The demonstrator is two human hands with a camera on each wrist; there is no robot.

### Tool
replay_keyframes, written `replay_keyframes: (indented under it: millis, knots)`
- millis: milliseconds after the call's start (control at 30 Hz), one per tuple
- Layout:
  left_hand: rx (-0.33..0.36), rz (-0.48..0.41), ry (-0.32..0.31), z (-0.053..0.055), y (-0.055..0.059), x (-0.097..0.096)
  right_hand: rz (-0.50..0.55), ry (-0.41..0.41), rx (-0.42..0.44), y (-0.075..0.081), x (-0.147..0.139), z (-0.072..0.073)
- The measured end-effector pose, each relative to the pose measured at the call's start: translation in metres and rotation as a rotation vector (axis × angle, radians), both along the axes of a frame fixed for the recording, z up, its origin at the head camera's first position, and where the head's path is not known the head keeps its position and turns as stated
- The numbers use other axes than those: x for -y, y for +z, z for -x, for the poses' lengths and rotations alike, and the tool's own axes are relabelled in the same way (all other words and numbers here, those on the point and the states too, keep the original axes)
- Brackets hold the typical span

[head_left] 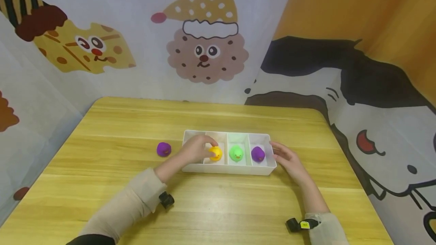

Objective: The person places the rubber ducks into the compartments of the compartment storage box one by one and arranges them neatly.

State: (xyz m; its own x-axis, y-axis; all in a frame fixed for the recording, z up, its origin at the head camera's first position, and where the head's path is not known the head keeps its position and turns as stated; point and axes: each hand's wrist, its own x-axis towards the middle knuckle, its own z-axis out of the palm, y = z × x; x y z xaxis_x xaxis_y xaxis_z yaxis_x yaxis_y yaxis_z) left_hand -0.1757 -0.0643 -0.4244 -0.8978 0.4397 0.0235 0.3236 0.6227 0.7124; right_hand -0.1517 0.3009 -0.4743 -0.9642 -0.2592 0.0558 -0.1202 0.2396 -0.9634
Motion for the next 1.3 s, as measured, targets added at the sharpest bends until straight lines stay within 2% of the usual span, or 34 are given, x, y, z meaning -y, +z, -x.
replay_keyframes:
  millis: [133,267,367,700,1000,1167,1300]
  knots:
    - [-0.026,-0.097,0.013,-0.004,0.002,0.007,-0.002,0.0,0.0,0.0,0.0,0.0]
    - [-0.055,-0.177,-0.002,-0.008,0.007,0.016,0.007,0.0,-0.001,0.0,0.0,0.0]
    - [-0.071,-0.199,0.004,-0.011,0.01,0.024,0.014,0.002,-0.004,-0.001,0.0,0.0]
    - [-0.117,-0.244,0.098,-0.023,0.021,0.051,0.018,0.007,-0.012,-0.002,0.0,0.001]
    - [-0.096,-0.334,0.169,-0.026,0.018,0.081,0.024,0.014,-0.025,-0.001,0.001,0.0]
    - [-0.058,-0.372,0.204,-0.028,0.018,0.094,0.023,0.014,-0.033,-0.001,0.001,-0.001]
    - [-0.061,-0.373,0.235,-0.036,0.029,0.101,0.014,0.013,-0.034,0.0,0.001,-0.001]
